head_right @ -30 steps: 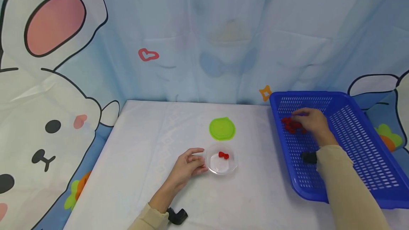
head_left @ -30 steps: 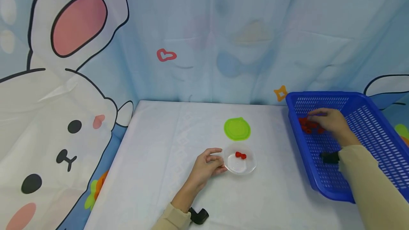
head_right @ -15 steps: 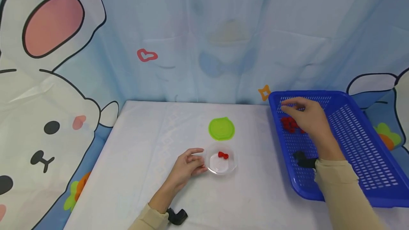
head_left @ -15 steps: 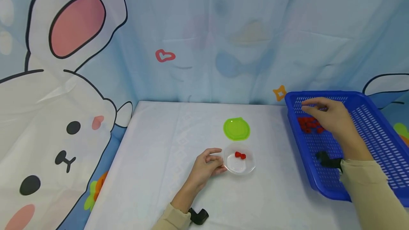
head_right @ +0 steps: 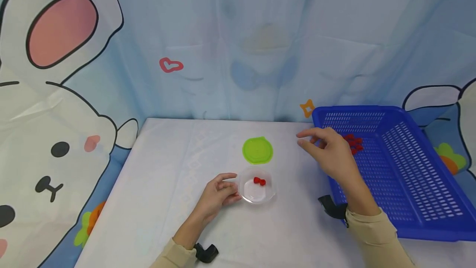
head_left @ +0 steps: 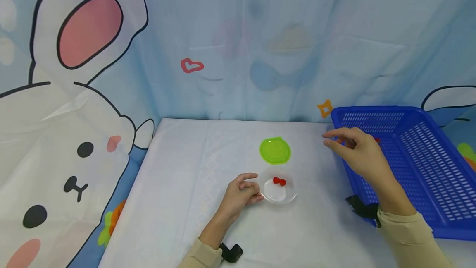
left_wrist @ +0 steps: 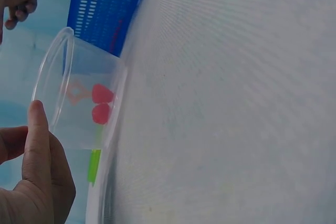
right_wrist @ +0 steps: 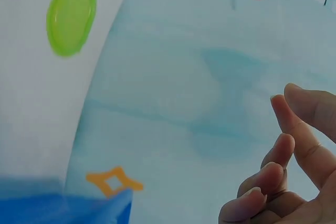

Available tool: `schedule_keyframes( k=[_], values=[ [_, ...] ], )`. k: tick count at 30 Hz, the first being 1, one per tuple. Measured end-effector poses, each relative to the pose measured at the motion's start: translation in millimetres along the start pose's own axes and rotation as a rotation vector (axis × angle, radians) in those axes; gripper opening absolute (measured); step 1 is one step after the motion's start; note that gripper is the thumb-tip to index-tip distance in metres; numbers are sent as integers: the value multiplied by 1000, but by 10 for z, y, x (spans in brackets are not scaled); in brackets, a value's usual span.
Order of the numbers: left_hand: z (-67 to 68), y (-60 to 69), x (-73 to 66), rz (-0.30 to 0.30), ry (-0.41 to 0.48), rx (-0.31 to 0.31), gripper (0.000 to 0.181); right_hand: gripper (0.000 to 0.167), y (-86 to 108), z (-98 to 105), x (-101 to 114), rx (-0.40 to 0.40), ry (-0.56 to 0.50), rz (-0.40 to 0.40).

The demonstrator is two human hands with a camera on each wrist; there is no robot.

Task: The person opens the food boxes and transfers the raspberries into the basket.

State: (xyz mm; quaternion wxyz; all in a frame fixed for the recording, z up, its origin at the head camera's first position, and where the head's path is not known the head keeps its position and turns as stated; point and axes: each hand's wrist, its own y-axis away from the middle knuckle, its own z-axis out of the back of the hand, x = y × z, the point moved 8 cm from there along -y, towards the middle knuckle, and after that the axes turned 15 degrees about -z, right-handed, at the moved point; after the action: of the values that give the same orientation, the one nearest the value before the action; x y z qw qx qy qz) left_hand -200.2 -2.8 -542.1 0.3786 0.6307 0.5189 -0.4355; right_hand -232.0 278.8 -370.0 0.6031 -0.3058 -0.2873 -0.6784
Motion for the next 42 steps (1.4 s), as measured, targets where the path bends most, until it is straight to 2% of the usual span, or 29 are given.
schedule_keyframes(
  k=[6,12,17,21,24,30,34,37,42],
  values=[
    [5,2,5,1,6,0,42,18,148,-261,90,-17,-29,92],
    [7,5,9,4,9,1,41,14,160,-647,52,-23,-46,142],
    [-3,5,4,-4,12,1,39,15,105,-1005,-148,32,-91,124],
    [-3,-8,19,-8,13,0,38,16,77,-1229,-301,83,-98,71],
    [-4,-15,25,-10,11,4,38,16,77,-1359,-358,84,-39,54],
    [-9,-29,33,-13,19,15,39,16,125,-1519,-304,29,222,105],
    [-10,-28,24,-13,26,13,38,15,146,-1585,-246,34,336,127],
    [-5,-20,14,-14,23,7,39,15,141,-1611,-217,46,368,136],
    [-1,-7,14,-10,20,10,39,17,121,-1648,-209,86,363,136]
  ],
)
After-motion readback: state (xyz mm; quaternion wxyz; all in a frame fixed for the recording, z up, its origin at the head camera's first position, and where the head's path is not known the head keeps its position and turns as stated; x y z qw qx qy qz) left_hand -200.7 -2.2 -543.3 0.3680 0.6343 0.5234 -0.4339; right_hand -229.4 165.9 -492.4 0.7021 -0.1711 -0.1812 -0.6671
